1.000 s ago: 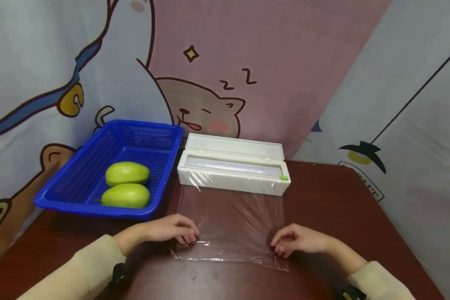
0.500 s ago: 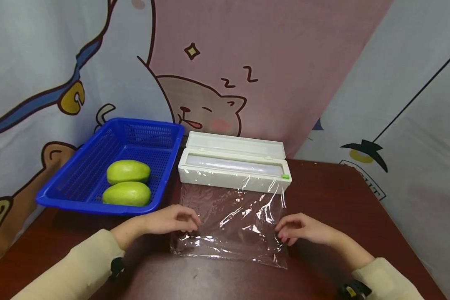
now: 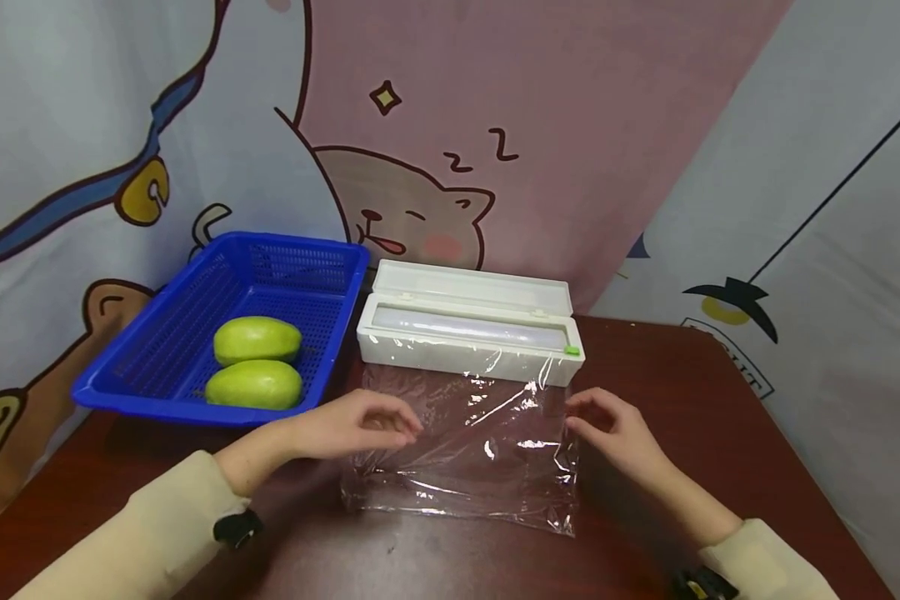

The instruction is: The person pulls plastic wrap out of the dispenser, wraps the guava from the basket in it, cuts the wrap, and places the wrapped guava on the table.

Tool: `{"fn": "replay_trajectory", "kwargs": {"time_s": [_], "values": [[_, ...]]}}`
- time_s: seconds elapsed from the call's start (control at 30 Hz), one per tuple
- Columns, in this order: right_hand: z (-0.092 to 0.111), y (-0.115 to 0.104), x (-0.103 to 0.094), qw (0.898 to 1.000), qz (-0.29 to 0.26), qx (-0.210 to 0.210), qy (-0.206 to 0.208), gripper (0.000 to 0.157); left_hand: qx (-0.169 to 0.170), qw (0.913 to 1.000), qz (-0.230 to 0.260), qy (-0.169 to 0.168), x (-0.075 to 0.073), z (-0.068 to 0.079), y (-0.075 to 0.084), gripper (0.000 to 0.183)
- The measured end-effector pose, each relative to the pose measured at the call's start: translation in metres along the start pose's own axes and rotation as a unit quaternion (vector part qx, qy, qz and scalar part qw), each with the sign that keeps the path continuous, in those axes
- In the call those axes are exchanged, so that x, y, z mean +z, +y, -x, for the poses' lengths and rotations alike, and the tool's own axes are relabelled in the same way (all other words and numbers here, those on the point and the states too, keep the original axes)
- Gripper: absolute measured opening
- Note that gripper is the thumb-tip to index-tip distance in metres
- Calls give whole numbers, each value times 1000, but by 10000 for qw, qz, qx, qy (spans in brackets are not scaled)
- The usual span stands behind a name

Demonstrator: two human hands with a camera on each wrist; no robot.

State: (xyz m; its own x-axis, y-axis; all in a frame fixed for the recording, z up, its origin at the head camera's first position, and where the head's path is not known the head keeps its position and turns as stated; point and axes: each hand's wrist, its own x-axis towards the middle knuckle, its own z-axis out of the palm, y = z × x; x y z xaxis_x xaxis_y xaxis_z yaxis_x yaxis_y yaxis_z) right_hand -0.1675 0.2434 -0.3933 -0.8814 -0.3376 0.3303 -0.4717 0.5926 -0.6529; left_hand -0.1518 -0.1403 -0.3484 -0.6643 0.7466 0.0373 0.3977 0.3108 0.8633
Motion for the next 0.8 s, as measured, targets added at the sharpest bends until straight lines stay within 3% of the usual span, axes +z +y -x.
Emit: {"fn": "replay_trajectory", "kwargs": {"time_s": [0.1, 0.27, 0.4, 0.53, 0.67, 0.8], "values": [[0, -3, 9, 9936, 1003, -510, 134, 52, 123, 9995, -164, 259, -14, 1, 12, 24], [8, 0, 25, 9661, 2358, -873, -591, 88, -62, 9946, -522, 890, -42, 4, 24, 25], [15, 2, 33, 9480, 2904, -719, -1087, 96, -265, 9850, -1022, 1367, -65, 8, 24, 24], [20, 4, 35, 9365, 3191, -477, -1370, 101, -569, 9763, -1392, 1554, -86, 10, 19, 27], [25, 8, 37, 9280, 3442, -648, -1272, 105, -987, 9693, -1569, 1618, -104, 13, 10, 34], [29, 12, 40, 9239, 3574, -991, -937, 105, -1468, 9553, -1881, 1745, -123, 21, -4, 39]]}}
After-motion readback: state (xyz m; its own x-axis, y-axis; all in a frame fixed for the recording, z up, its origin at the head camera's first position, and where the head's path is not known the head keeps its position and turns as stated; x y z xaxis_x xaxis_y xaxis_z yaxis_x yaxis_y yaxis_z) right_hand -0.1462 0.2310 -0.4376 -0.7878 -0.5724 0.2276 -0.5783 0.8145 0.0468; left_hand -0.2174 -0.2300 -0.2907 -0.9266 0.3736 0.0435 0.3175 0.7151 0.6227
